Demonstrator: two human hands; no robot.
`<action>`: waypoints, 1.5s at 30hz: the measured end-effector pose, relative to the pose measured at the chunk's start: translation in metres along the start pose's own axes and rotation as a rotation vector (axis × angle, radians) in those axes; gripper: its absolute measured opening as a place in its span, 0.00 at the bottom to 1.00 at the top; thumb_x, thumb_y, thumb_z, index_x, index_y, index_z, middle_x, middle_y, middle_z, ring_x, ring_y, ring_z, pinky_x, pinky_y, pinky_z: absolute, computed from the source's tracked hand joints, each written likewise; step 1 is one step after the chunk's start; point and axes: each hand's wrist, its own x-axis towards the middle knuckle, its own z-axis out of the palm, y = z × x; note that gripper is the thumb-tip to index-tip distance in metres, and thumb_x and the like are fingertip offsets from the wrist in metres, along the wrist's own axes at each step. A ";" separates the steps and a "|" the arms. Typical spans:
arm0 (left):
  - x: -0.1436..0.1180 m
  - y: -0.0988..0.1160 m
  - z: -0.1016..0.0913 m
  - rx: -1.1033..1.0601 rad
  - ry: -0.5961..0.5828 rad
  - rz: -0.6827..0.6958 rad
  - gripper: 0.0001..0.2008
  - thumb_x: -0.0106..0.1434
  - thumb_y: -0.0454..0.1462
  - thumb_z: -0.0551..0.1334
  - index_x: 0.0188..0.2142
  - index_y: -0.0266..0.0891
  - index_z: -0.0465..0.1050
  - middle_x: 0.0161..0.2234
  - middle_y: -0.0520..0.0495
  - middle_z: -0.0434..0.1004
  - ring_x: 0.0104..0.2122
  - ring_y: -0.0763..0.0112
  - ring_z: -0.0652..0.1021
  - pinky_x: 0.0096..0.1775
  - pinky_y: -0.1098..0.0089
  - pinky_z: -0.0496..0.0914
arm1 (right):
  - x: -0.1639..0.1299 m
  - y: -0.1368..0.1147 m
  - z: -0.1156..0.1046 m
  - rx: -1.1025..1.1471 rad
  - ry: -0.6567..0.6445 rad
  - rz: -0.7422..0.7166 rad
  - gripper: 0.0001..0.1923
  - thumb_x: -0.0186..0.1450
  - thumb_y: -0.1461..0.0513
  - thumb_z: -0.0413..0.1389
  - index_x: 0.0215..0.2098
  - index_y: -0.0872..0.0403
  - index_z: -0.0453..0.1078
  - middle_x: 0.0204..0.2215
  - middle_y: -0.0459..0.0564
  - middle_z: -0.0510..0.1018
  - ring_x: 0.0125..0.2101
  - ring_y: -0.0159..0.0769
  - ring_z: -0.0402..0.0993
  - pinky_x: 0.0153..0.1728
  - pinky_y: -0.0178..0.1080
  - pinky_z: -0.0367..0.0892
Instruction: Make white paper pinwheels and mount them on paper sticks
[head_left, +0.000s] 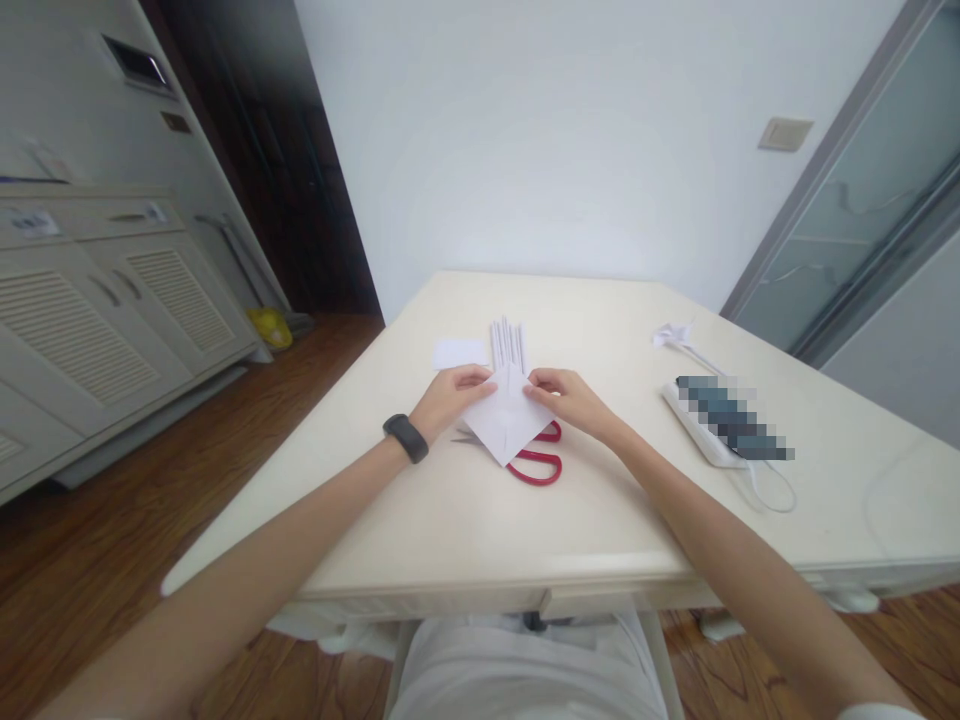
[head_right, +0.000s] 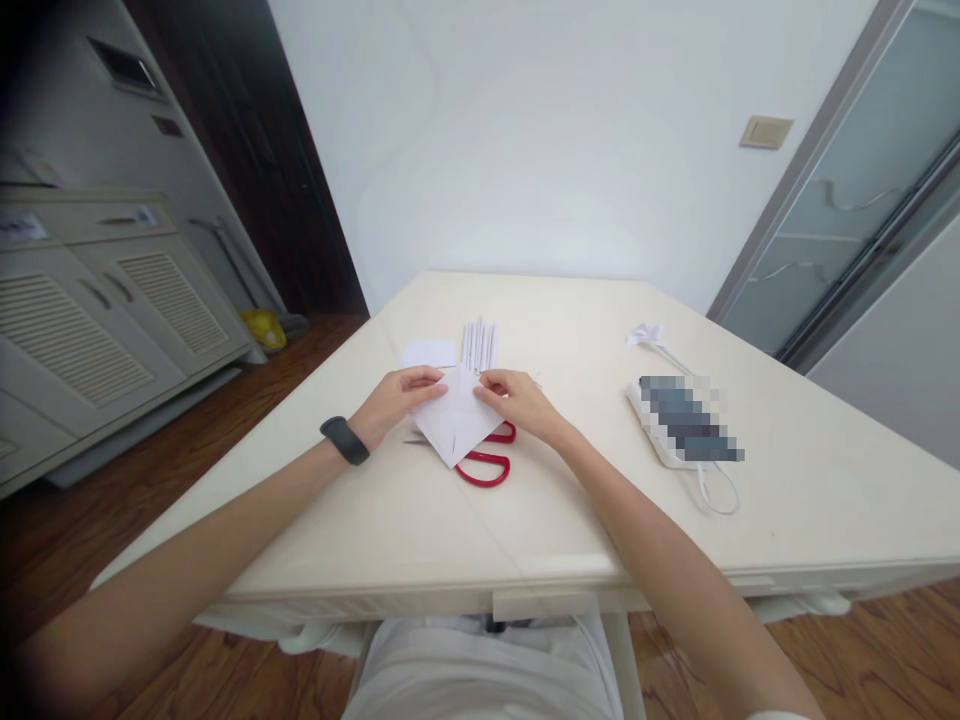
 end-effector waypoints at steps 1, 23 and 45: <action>0.000 0.000 0.000 0.001 0.016 0.003 0.12 0.53 0.44 0.63 0.32 0.37 0.73 0.34 0.47 0.75 0.35 0.66 0.73 0.37 0.69 0.65 | 0.000 0.000 0.000 0.004 -0.007 0.005 0.11 0.62 0.58 0.47 0.24 0.55 0.61 0.23 0.44 0.67 0.27 0.31 0.63 0.30 0.34 0.59; -0.005 -0.002 0.009 0.054 0.023 0.063 0.10 0.53 0.44 0.62 0.28 0.39 0.73 0.28 0.50 0.72 0.28 0.71 0.69 0.33 0.71 0.63 | 0.000 0.000 -0.002 0.075 0.123 0.025 0.06 0.59 0.60 0.52 0.33 0.53 0.64 0.32 0.45 0.72 0.32 0.31 0.68 0.39 0.38 0.64; -0.007 -0.003 0.013 0.068 -0.028 0.087 0.10 0.53 0.42 0.62 0.28 0.37 0.74 0.29 0.49 0.74 0.30 0.69 0.72 0.35 0.70 0.65 | 0.003 0.002 0.003 0.136 0.106 -0.025 0.05 0.59 0.60 0.53 0.31 0.54 0.68 0.35 0.47 0.70 0.36 0.31 0.67 0.41 0.38 0.65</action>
